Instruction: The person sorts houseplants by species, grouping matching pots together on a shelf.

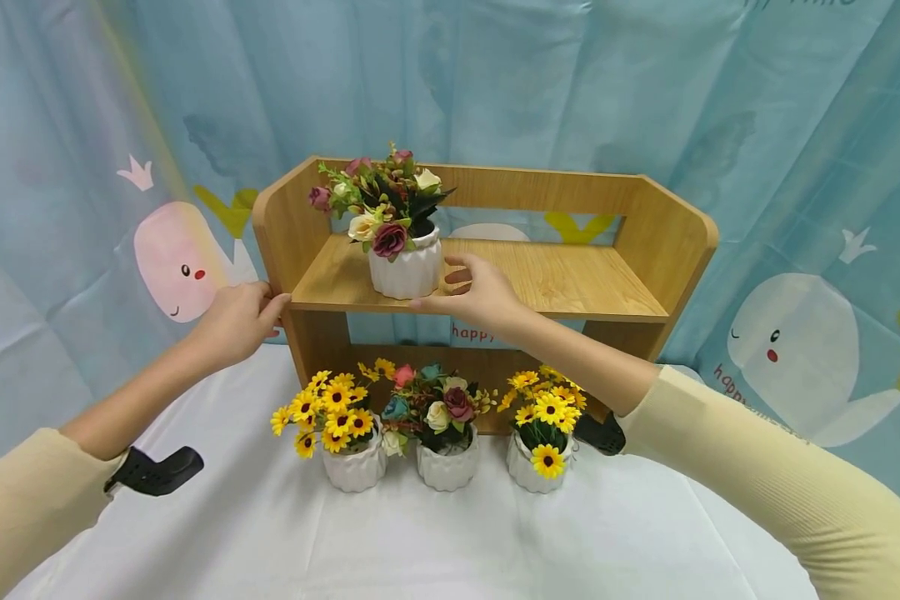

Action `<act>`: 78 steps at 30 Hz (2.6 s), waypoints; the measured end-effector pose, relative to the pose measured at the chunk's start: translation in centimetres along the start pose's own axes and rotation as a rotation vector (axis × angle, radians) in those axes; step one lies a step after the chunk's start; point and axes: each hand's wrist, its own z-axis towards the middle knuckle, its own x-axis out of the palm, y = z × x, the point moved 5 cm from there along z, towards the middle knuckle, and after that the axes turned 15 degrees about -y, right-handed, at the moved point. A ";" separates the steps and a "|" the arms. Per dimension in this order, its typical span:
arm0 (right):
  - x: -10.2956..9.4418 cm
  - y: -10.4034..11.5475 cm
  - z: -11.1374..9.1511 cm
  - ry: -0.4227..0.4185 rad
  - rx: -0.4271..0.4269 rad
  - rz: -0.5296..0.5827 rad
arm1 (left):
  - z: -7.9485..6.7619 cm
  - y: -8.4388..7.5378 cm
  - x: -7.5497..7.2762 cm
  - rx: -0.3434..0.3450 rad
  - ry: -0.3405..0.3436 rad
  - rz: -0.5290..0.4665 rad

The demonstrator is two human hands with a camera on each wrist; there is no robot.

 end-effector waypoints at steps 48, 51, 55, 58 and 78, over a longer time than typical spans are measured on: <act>5.0 -9.6 -12.6 0.054 -0.168 0.117 | 0.3 0.4 0.1 0.029 0.032 0.028; 5.4 -10.7 -13.0 0.053 -0.157 0.080 | 0.3 0.3 0.1 0.025 0.036 0.028; 5.9 -12.2 -13.4 0.055 -0.147 0.042 | 0.3 0.1 0.1 0.026 0.036 0.028; 6.0 -13.1 -13.6 0.050 -0.153 0.031 | 0.3 0.0 0.1 0.023 0.036 0.028; 6.3 -17.8 -13.7 -0.091 -0.128 -0.033 | 0.1 0.2 0.1 -0.007 0.046 0.026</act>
